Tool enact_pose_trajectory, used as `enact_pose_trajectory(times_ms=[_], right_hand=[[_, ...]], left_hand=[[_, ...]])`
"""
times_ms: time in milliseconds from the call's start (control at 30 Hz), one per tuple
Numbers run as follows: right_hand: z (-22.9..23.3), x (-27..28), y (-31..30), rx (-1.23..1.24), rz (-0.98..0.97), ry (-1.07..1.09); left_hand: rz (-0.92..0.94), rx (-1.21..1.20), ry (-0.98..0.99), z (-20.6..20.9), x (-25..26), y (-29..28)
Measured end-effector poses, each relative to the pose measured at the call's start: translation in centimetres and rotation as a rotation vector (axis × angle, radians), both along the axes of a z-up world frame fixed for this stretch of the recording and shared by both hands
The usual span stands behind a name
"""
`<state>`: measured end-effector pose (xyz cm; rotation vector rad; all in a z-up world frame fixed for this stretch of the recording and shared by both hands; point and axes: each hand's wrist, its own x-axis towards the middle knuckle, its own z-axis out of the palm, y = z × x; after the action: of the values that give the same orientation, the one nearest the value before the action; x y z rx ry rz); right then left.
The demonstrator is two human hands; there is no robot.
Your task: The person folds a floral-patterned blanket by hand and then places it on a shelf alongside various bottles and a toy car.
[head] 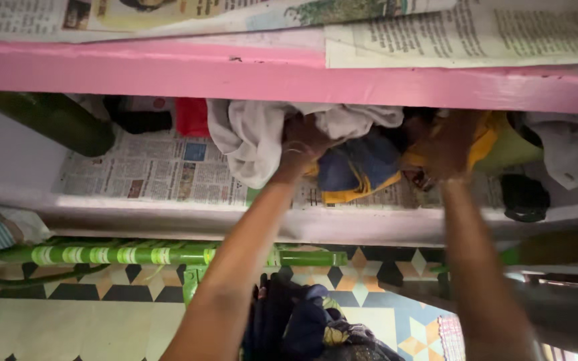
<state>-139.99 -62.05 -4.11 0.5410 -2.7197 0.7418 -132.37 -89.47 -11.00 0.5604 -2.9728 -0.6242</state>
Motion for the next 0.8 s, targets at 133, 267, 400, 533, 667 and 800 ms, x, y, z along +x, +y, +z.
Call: enact_pose_trajectory(times_ms=[133, 267, 400, 533, 667, 800], right_hand=[[-1.8, 9.9, -5.1, 0.103, 0.058, -0.134], [-4.7, 11.4, -7.2, 0.290, 0.014, -0.081], [-7.4, 8.7, -7.5, 0.360, -0.051, -0.178], [-9.0, 5.6, -7.5, 0.337, 0.073, 0.056], [-10.7, 2.4, -6.7, 0.353, 0.122, 0.090], [-12.1, -1.7, -8.1, 0.490, 0.114, -0.053]], left_hand=[[-0.160, 0.232, -0.076, 5.4, 6.1, -4.3], [0.184, 0.557, 0.034, 7.8, 11.4, -8.8], [0.585, 0.327, 0.335, 4.9, 12.3, -14.4], [0.675, 0.381, 0.369, -1.6, 9.0, -16.2], [0.586, 0.494, 0.382, -6.9, 4.9, -13.5], [0.536, 0.484, 0.251, -8.6, -2.5, -10.8]])
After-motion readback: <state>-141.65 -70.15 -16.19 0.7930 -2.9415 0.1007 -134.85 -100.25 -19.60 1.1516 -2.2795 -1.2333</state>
